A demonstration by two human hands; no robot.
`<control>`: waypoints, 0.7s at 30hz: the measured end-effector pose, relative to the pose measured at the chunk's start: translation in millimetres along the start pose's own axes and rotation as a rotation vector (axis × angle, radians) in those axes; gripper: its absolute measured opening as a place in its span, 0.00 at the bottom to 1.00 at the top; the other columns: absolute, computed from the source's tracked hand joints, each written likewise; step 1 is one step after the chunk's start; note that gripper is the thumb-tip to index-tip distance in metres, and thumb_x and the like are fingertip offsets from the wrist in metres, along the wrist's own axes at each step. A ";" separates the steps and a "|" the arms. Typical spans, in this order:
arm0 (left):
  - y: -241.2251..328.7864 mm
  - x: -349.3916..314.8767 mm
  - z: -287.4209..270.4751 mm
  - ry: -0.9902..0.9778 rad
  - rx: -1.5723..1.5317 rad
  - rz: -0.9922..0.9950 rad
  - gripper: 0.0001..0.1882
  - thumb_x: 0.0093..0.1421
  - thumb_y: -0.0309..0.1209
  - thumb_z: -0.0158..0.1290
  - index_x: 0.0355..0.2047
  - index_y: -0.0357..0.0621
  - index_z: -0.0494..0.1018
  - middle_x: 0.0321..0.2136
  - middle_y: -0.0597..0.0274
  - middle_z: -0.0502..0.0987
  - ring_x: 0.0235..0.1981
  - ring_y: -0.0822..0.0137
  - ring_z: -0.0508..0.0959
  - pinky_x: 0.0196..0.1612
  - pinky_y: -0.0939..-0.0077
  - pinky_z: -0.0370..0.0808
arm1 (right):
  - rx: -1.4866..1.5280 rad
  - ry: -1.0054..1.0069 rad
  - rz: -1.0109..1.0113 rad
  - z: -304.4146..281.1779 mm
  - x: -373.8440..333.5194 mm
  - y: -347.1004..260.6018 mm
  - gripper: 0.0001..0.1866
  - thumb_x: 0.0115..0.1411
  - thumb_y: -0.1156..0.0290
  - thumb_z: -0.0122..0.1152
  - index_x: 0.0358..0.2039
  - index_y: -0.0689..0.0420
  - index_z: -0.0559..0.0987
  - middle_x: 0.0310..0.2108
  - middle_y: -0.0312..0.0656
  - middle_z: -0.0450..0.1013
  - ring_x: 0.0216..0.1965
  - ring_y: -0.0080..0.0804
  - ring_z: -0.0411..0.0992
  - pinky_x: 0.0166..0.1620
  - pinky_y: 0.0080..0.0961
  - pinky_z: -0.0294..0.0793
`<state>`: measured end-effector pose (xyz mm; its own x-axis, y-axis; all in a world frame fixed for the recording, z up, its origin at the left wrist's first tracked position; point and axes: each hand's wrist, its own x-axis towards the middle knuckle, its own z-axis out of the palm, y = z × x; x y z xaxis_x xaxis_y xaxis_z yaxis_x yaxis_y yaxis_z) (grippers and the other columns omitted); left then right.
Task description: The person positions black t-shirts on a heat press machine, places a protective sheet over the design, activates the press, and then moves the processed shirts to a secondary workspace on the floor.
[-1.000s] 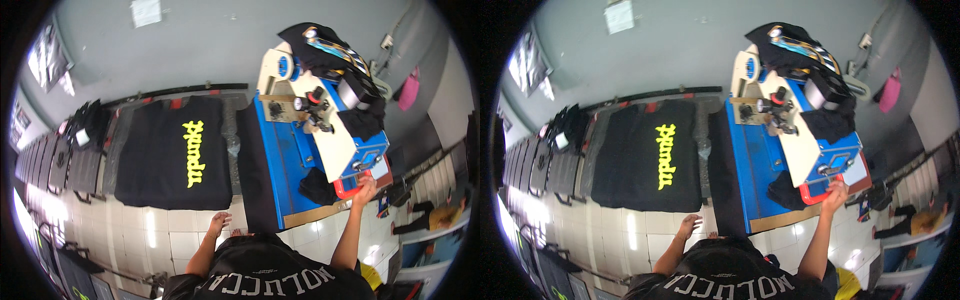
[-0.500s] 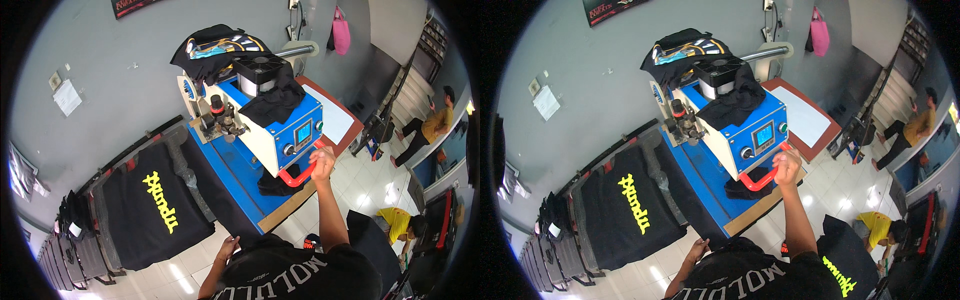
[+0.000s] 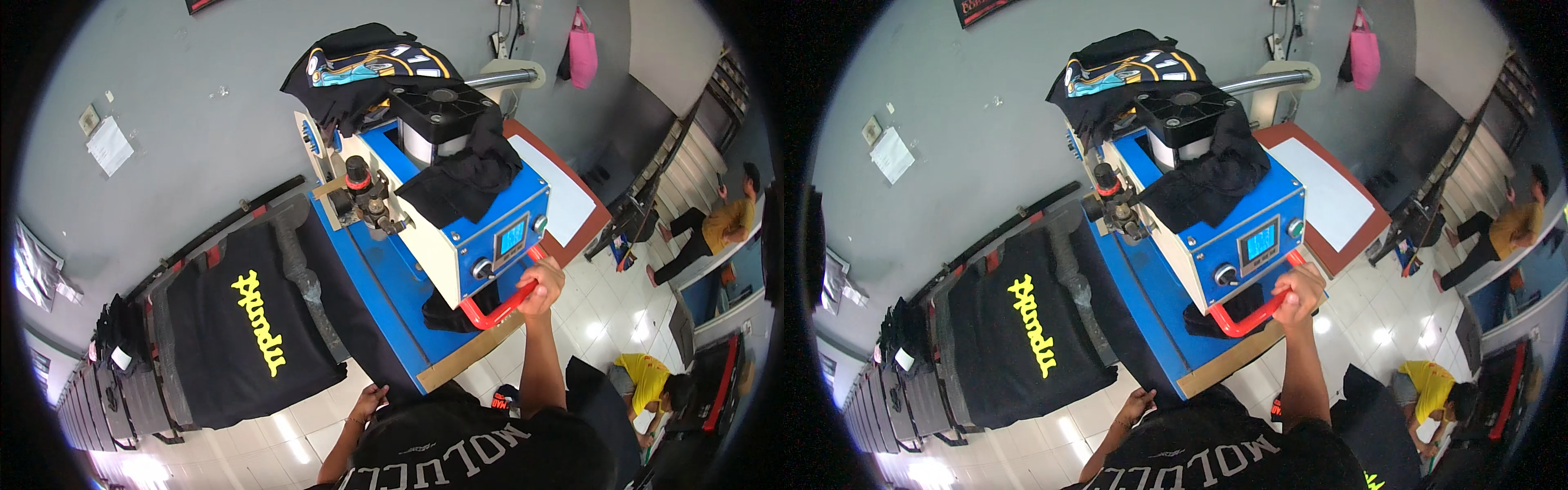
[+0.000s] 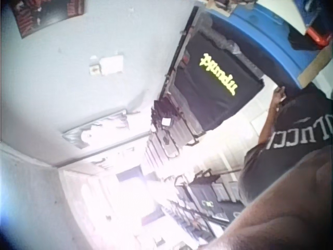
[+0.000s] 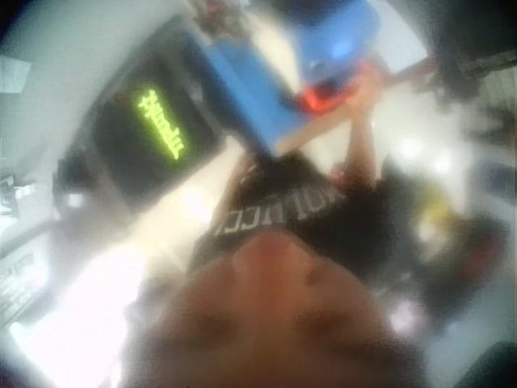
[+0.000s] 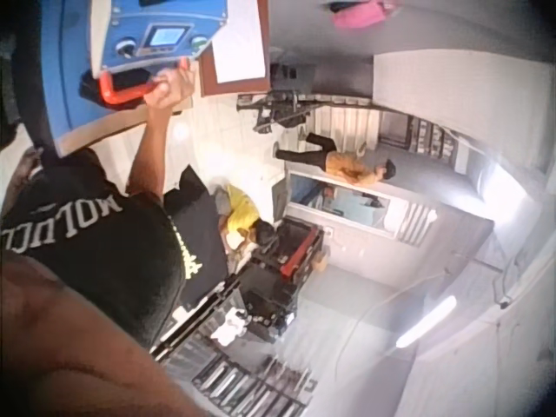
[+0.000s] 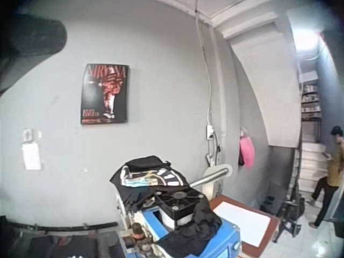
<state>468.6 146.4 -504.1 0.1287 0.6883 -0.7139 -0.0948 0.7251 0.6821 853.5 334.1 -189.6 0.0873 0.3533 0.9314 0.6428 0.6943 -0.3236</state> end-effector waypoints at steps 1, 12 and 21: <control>-1.1 -0.7 1.3 0.005 -0.016 -0.001 0.16 0.60 0.37 0.60 0.22 0.48 0.66 0.18 0.69 0.70 0.19 0.74 0.70 0.27 0.78 0.74 | 0.005 0.002 -0.012 -0.2 0.5 -0.6 0.28 0.63 0.53 0.39 0.11 0.56 0.69 0.08 0.37 0.65 0.12 0.35 0.64 0.25 0.31 0.63; -18.2 -3.5 0.5 0.021 -0.147 0.036 0.09 0.64 0.36 0.56 0.35 0.45 0.73 0.24 0.70 0.73 0.24 0.75 0.73 0.31 0.76 0.74 | -0.047 -0.075 0.061 -34.4 10.1 76.7 0.25 0.64 0.56 0.38 0.14 0.57 0.69 0.10 0.37 0.65 0.14 0.35 0.64 0.26 0.32 0.63; 3.9 -50.1 22.5 -0.006 -0.441 0.061 0.14 0.67 0.33 0.49 0.50 0.39 0.70 0.43 0.60 0.78 0.43 0.65 0.78 0.49 0.69 0.76 | -0.238 -0.200 0.570 -88.2 55.6 155.5 0.22 0.67 0.63 0.42 0.23 0.64 0.75 0.17 0.45 0.71 0.20 0.35 0.70 0.32 0.36 0.67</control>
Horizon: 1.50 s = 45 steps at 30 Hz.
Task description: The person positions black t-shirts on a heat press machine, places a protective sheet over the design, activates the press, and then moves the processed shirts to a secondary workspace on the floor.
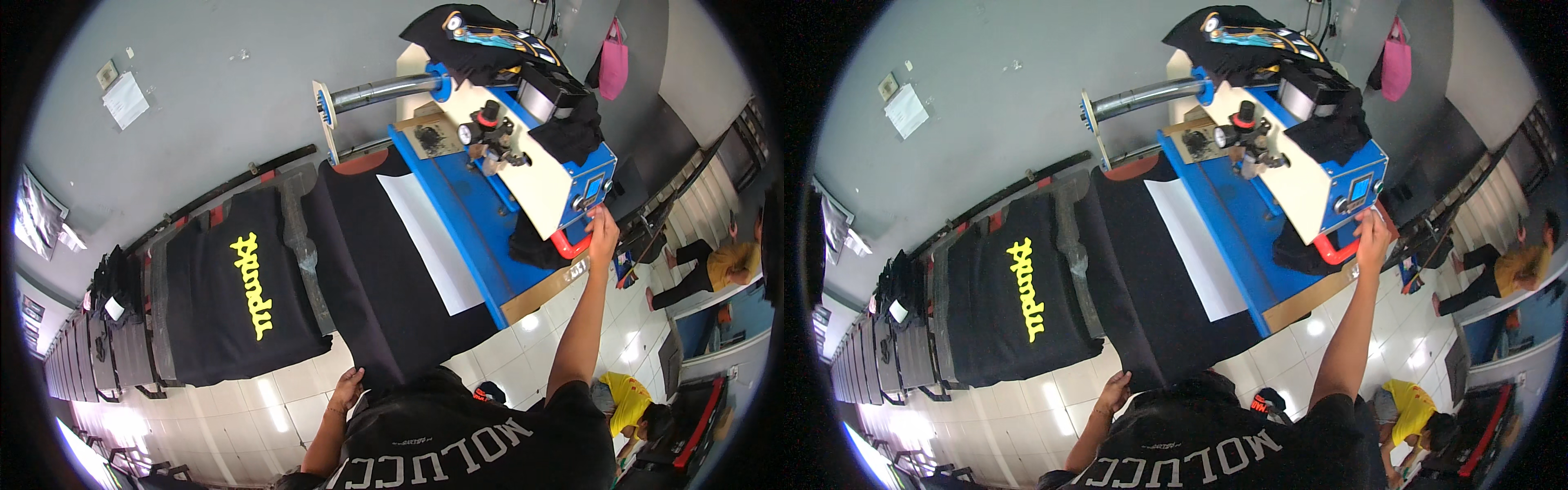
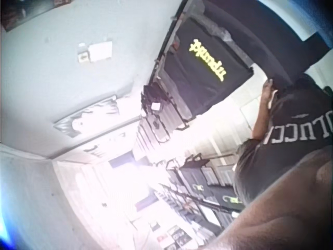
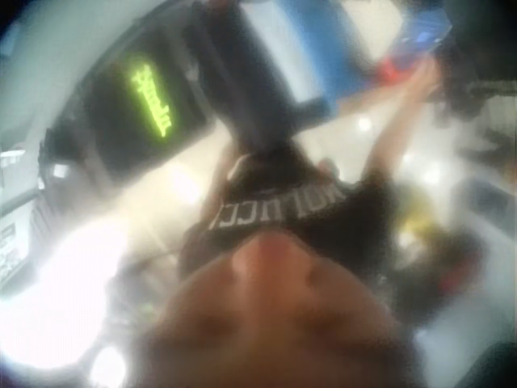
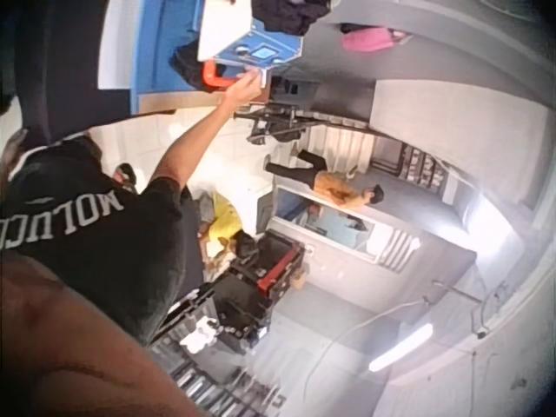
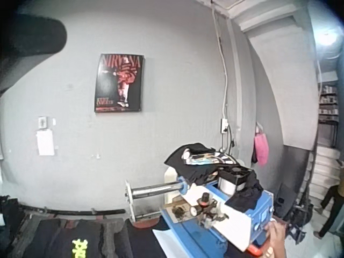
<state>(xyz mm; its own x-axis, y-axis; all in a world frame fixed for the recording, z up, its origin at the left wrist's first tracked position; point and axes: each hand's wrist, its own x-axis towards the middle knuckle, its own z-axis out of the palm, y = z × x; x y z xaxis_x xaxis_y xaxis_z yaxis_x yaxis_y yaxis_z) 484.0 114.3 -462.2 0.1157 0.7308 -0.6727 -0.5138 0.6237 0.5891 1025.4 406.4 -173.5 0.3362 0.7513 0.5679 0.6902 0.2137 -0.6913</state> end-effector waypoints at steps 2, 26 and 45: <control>5.6 -11.2 19.0 -0.010 -0.081 0.028 0.14 0.68 0.32 0.48 0.50 0.38 0.70 0.45 0.58 0.78 0.47 0.62 0.78 0.53 0.65 0.75 | -0.125 -0.081 -0.017 -14.5 10.7 13.8 0.20 0.66 0.63 0.44 0.26 0.63 0.77 0.19 0.45 0.72 0.22 0.36 0.71 0.33 0.36 0.67; 103.6 -128.1 88.1 0.138 -0.270 0.589 0.20 0.61 0.25 0.49 0.54 0.37 0.69 0.50 0.54 0.75 0.50 0.60 0.76 0.56 0.66 0.72 | -0.520 -0.093 -0.162 0.7 18.8 53.7 0.27 0.57 0.67 0.59 0.54 0.68 0.67 0.52 0.59 0.67 0.58 0.54 0.62 0.62 0.44 0.58; 200.5 -143.3 94.3 0.002 -0.342 1.015 0.24 0.62 0.34 0.49 0.57 0.38 0.64 0.49 0.56 0.75 0.49 0.62 0.76 0.54 0.69 0.72 | 1.258 -0.483 0.327 13.6 -71.3 22.8 0.37 0.57 0.60 0.64 0.63 0.61 0.61 0.57 0.48 0.66 0.59 0.43 0.66 0.61 0.41 0.66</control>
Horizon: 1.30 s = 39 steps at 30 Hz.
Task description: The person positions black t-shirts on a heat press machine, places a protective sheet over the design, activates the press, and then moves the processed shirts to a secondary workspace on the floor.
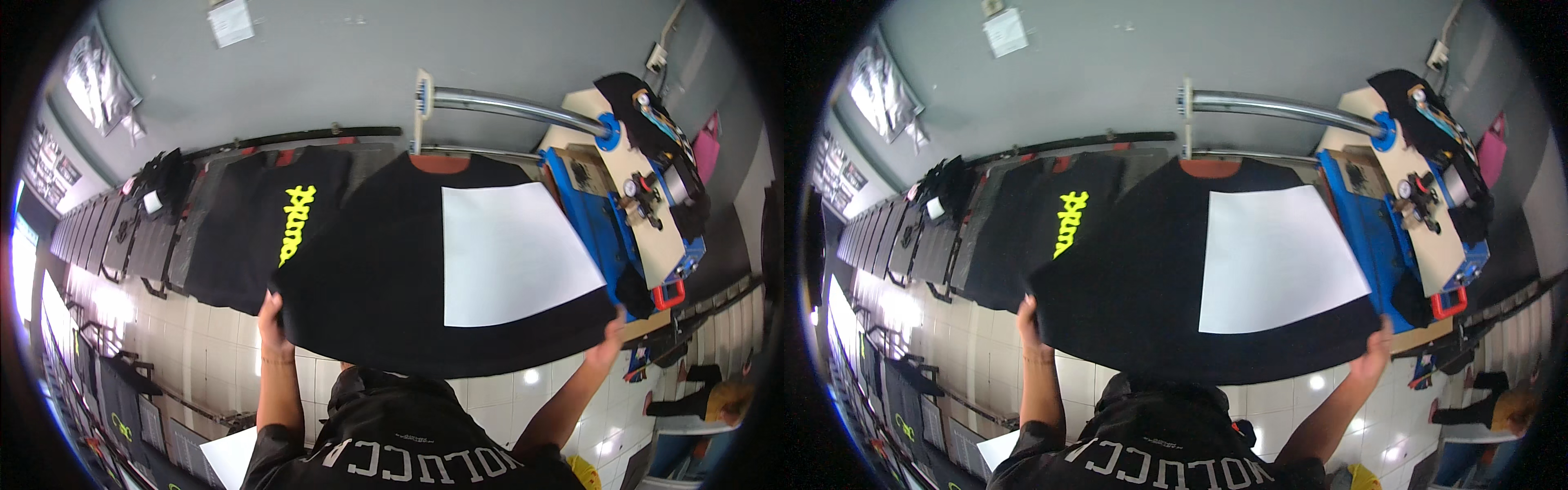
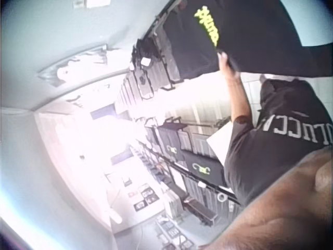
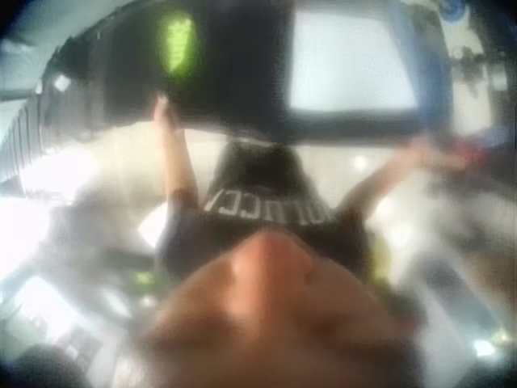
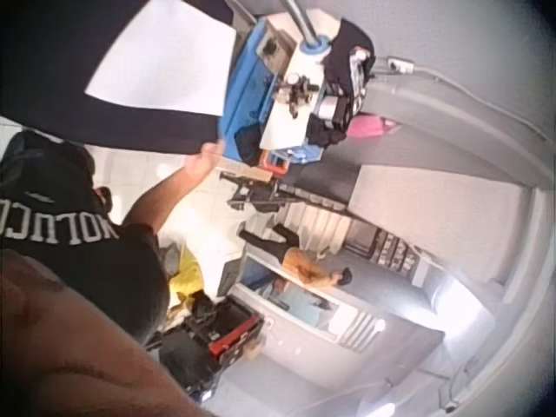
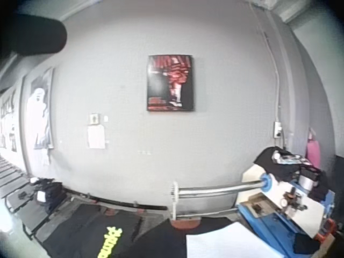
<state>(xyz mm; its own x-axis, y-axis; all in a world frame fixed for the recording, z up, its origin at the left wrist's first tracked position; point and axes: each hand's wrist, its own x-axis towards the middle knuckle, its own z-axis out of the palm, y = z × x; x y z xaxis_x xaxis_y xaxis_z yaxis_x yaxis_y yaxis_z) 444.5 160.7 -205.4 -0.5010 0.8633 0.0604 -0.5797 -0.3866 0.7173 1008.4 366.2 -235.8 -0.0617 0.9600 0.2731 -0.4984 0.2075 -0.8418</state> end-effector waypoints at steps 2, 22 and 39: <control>43.8 17.1 -16.8 0.014 0.076 0.228 0.21 0.62 0.40 0.46 0.50 0.38 0.70 0.44 0.56 0.77 0.46 0.62 0.77 0.51 0.69 0.74 | -0.119 0.190 -0.272 53.5 36.9 -23.7 0.37 0.61 0.49 0.56 0.62 0.64 0.63 0.57 0.52 0.66 0.57 0.42 0.66 0.61 0.40 0.65; 553.9 370.3 -314.6 0.213 0.359 0.316 0.09 0.64 0.39 0.51 0.40 0.51 0.72 0.39 0.68 0.74 0.45 0.69 0.70 0.51 0.60 0.64 | -0.088 -0.191 0.028 727.9 223.7 189.3 0.08 0.65 0.63 0.57 0.36 0.54 0.73 0.36 0.38 0.72 0.38 0.30 0.72 0.47 0.32 0.73; 464.7 120.4 -505.3 0.315 0.499 -0.013 0.19 0.65 0.32 0.50 0.51 0.31 0.70 0.46 0.57 0.78 0.46 0.69 0.77 0.53 0.76 0.70 | -0.133 0.084 0.411 643.5 -150.1 273.1 0.06 0.65 0.64 0.57 0.34 0.50 0.72 0.34 0.29 0.72 0.33 0.18 0.71 0.35 0.21 0.72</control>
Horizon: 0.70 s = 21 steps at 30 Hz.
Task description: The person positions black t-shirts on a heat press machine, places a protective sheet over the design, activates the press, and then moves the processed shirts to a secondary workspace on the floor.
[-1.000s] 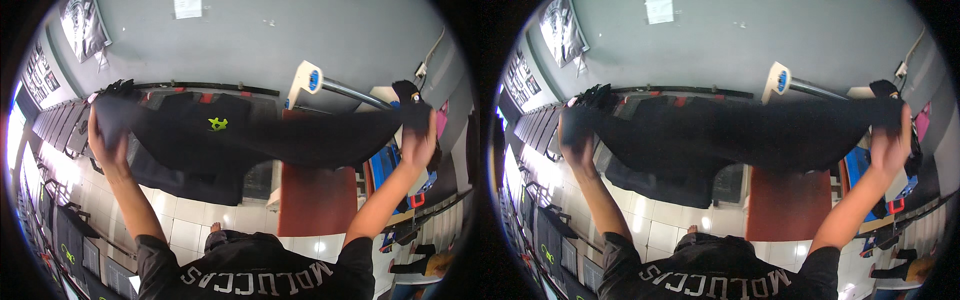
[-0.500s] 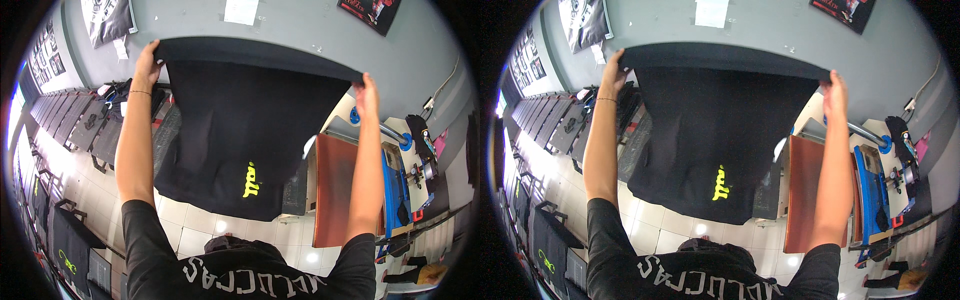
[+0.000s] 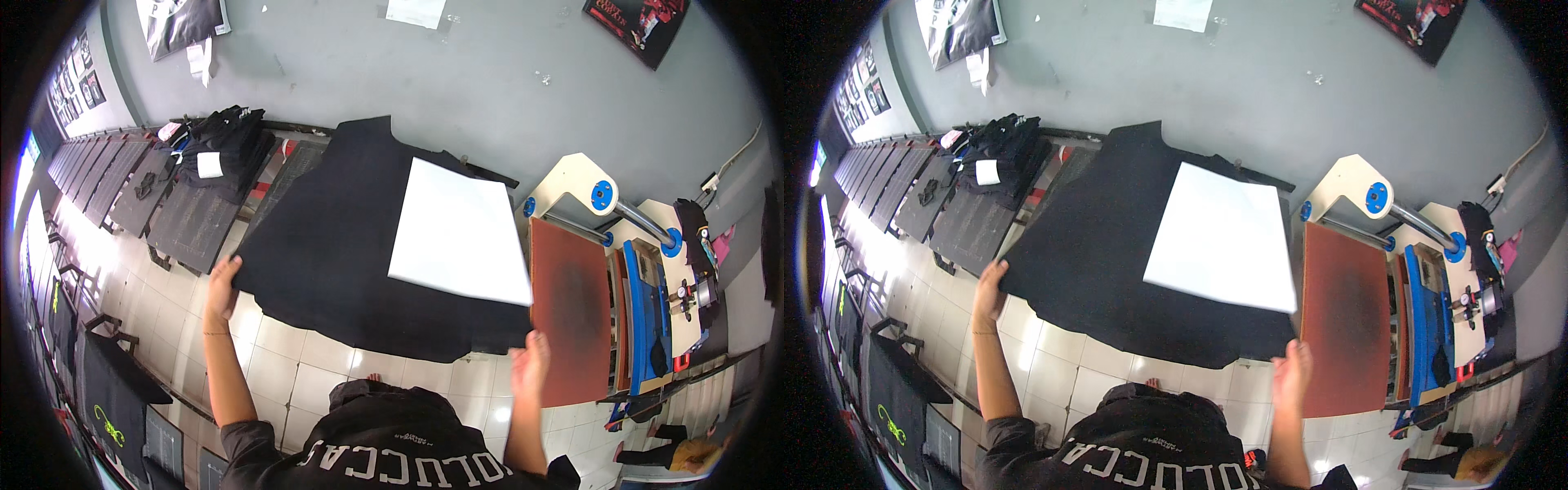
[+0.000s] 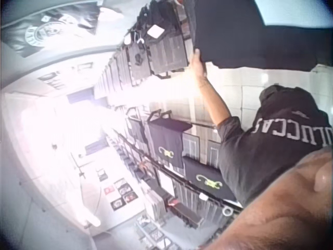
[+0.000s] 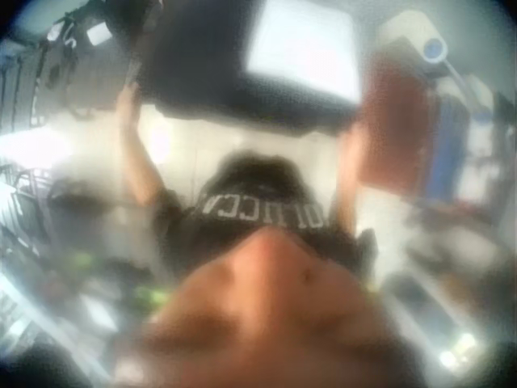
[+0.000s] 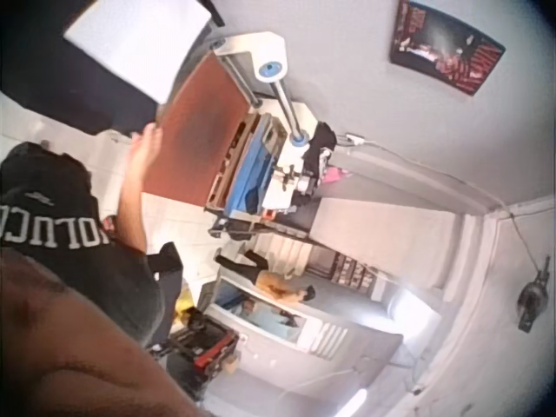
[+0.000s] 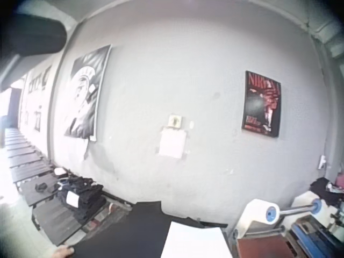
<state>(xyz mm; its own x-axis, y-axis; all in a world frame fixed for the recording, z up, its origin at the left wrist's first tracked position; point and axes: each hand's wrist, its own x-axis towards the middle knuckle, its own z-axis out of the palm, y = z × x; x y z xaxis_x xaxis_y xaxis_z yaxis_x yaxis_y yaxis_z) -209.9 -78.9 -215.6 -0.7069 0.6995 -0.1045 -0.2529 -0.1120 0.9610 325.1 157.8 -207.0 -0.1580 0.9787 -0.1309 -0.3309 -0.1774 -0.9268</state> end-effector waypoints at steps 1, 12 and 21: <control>-24.8 -4.9 -16.3 0.040 0.023 -0.037 0.18 0.66 0.32 0.50 0.51 0.31 0.71 0.44 0.57 0.78 0.44 0.69 0.77 0.52 0.77 0.70 | -0.009 0.050 0.052 3.3 -9.8 26.5 0.07 0.65 0.63 0.57 0.33 0.51 0.72 0.33 0.30 0.72 0.32 0.18 0.71 0.35 0.21 0.73; -179.7 -40.2 -106.5 0.189 0.118 -0.277 0.14 0.66 0.34 0.48 0.44 0.36 0.74 0.35 0.63 0.79 0.34 0.73 0.78 0.39 0.76 0.76 | -0.271 -0.017 0.430 -71.7 -46.6 191.2 0.10 0.66 0.64 0.56 0.28 0.53 0.71 0.29 0.31 0.71 0.31 0.19 0.71 0.43 0.29 0.77; -197.4 -47.2 -122.1 0.227 0.246 -0.364 0.13 0.66 0.38 0.49 0.41 0.41 0.75 0.34 0.67 0.78 0.35 0.72 0.77 0.39 0.72 0.75 | -0.380 0.009 0.455 -85.9 -72.0 205.0 0.13 0.65 0.64 0.58 0.25 0.52 0.70 0.26 0.29 0.66 0.29 0.18 0.68 0.38 0.26 0.77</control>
<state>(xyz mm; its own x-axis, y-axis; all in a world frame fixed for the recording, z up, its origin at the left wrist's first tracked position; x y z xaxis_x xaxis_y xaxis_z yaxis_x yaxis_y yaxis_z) -207.2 -175.9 -431.6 -0.7349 0.4877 -0.4712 -0.3661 0.2995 0.8810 348.6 59.7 -417.8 -0.1979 0.8140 -0.5462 0.1248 -0.5318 -0.8377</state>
